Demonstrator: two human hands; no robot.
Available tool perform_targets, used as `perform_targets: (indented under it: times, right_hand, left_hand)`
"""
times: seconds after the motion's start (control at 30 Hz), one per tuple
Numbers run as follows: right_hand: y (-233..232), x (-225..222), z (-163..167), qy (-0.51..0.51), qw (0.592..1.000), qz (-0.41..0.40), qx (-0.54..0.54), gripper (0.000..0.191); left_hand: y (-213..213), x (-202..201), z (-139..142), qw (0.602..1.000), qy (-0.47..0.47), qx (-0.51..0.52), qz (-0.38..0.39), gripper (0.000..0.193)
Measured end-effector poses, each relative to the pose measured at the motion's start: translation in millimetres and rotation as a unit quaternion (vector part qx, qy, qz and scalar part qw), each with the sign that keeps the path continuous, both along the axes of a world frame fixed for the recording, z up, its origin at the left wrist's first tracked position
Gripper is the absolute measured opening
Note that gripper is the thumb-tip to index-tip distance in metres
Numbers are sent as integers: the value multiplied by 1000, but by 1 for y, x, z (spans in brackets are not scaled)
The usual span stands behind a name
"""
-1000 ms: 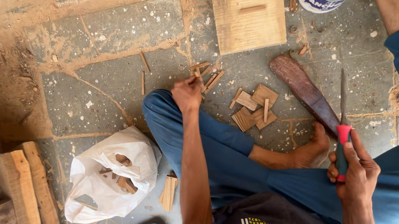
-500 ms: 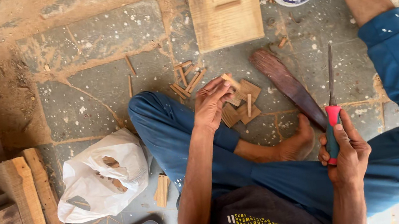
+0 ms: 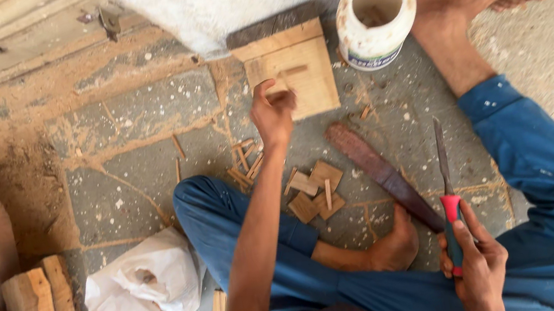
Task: The person sits on the floor and handles small wooden pieces, placing some into a white bag. They then use a chisel and a wooden mallet to cut small wooden pieces on a wooden block.
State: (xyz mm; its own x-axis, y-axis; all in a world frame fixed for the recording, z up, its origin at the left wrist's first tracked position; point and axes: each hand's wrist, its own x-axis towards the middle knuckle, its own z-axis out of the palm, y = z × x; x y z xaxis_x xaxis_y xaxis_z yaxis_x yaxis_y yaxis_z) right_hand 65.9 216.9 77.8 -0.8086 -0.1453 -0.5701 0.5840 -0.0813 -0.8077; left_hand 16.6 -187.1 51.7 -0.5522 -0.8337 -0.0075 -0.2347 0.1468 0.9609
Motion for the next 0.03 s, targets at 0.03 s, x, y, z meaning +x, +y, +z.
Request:
perform_targets:
  times: [0.03]
  right_hand:
    - [3, -2, 1, -3, 1000, 0, 1, 51]
  left_hand:
    - [-9, -6, 18, 1000, 1, -1, -2, 43]
